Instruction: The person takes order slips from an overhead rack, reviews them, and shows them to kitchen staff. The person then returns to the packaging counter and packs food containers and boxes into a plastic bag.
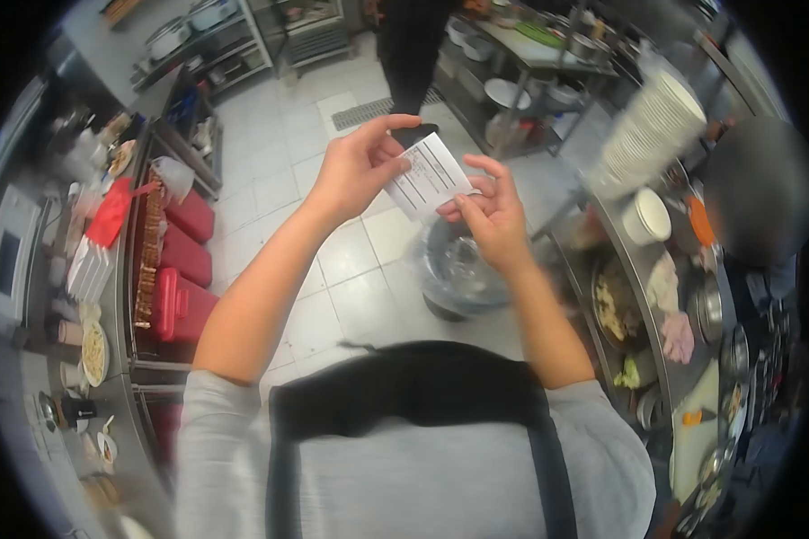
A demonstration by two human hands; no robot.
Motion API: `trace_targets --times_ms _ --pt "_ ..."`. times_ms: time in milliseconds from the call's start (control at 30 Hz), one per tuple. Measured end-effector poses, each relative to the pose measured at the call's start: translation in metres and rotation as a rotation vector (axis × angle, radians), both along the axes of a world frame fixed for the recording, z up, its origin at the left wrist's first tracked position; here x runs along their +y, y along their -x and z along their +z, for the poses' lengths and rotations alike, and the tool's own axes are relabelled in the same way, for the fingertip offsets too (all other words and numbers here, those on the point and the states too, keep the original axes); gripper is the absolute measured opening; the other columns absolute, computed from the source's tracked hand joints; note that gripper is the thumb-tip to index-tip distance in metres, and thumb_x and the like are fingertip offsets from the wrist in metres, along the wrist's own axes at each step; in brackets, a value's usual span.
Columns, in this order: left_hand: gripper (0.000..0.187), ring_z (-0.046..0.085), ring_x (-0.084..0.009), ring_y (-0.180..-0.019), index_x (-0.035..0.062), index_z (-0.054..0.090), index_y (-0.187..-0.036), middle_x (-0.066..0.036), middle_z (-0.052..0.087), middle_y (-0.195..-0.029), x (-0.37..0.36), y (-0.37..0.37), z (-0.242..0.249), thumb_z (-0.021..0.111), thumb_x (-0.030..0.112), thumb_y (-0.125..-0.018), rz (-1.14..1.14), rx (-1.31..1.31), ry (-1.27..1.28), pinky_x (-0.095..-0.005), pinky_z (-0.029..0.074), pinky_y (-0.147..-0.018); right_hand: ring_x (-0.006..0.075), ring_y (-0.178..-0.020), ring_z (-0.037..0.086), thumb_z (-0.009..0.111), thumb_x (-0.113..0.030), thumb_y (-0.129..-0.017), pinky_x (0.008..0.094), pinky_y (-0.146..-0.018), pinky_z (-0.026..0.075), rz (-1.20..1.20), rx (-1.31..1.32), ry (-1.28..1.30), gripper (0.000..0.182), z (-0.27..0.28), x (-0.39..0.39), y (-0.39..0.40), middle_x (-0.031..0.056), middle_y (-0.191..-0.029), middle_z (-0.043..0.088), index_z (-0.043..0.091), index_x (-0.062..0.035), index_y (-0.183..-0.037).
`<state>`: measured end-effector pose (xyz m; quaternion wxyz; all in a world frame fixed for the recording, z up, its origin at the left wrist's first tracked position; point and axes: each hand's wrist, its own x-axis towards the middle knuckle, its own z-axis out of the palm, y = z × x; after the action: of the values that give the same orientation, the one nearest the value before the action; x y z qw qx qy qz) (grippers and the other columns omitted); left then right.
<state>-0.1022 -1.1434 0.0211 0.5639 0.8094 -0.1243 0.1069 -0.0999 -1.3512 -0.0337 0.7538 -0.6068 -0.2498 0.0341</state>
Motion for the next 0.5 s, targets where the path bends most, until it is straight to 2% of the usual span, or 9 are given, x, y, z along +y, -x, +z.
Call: trace_targets --times_ms 133,167,267,300,400,433,500 --pt "0.044 0.054 -0.0054 -0.068 0.0069 0.056 -0.118 0.000 0.059 -0.075 0.071 -0.045 0.016 0.062 -0.007 -0.077 0.005 0.006 -0.097 -0.0207 0.047 -0.064 0.0197 -0.101 0.056 0.055 0.008 -0.077 0.0281 -0.080 0.048 -0.016 -0.140 -0.051 0.054 -0.010 0.065 -0.059 0.0150 -0.118 0.050 0.036 -0.0078 -0.125" --pt "0.044 0.055 -0.0054 -0.069 0.0069 0.056 -0.118 0.000 0.059 -0.075 0.082 -0.057 0.019 0.062 -0.006 -0.077 -0.025 0.033 -0.111 -0.0208 0.047 -0.064 0.0195 -0.110 0.050 0.057 0.009 -0.076 0.0300 -0.084 0.046 -0.043 -0.213 -0.011 0.053 -0.005 0.076 -0.074 0.0166 -0.124 0.046 0.037 -0.0073 -0.122" --pt "0.043 0.055 -0.0055 -0.069 0.0069 0.056 -0.118 0.000 0.059 -0.074 0.108 -0.096 0.017 0.062 -0.005 -0.077 -0.090 0.104 -0.148 -0.0213 0.047 -0.064 0.0193 -0.105 0.053 0.059 0.007 -0.074 0.0297 -0.082 0.046 -0.005 -0.315 0.058 0.053 0.001 0.106 -0.125 0.0152 -0.121 0.050 0.037 -0.0068 -0.120" --pt "0.042 0.055 -0.0055 -0.069 0.0070 0.056 -0.118 0.000 0.059 -0.074 0.117 -0.114 0.015 0.062 -0.005 -0.078 -0.089 0.110 -0.154 -0.0215 0.047 -0.064 0.0186 -0.094 0.058 0.062 0.006 -0.073 0.0281 -0.076 0.047 0.114 -0.105 -0.020 0.055 0.002 0.118 -0.140 0.0117 -0.112 0.056 0.037 -0.0071 -0.120" --pt "0.037 0.057 -0.0079 -0.068 0.0079 0.060 -0.113 -0.002 0.060 -0.073 0.150 -0.173 0.004 0.064 0.000 -0.076 -0.050 0.171 -0.072 -0.0233 0.047 -0.063 0.0164 -0.080 0.061 0.061 0.004 -0.074 0.0270 -0.071 0.048 0.085 -0.012 0.057 0.052 0.005 0.150 -0.207 0.0080 -0.096 0.062 0.038 -0.0074 -0.120" --pt "0.035 0.058 -0.0090 -0.068 0.0083 0.061 -0.110 -0.003 0.061 -0.072 0.162 -0.192 0.000 0.065 0.002 -0.076 -0.034 0.201 -0.030 -0.0241 0.046 -0.062 0.0154 -0.078 0.062 0.060 0.005 -0.074 0.0269 -0.069 0.048 0.084 -0.067 0.097 0.051 0.010 0.164 -0.227 0.0078 -0.092 0.063 0.040 -0.0075 -0.119" --pt "0.028 0.057 -0.0101 -0.067 0.0065 0.063 -0.103 -0.003 0.060 -0.070 0.187 -0.222 -0.002 0.065 0.003 -0.075 0.017 0.068 -0.233 -0.0252 0.046 -0.062 0.0135 -0.072 0.062 0.059 0.005 -0.074 0.0267 -0.065 0.049 0.076 -0.174 0.207 0.048 0.024 0.185 -0.265 0.0074 -0.083 0.063 0.042 -0.0078 -0.117"
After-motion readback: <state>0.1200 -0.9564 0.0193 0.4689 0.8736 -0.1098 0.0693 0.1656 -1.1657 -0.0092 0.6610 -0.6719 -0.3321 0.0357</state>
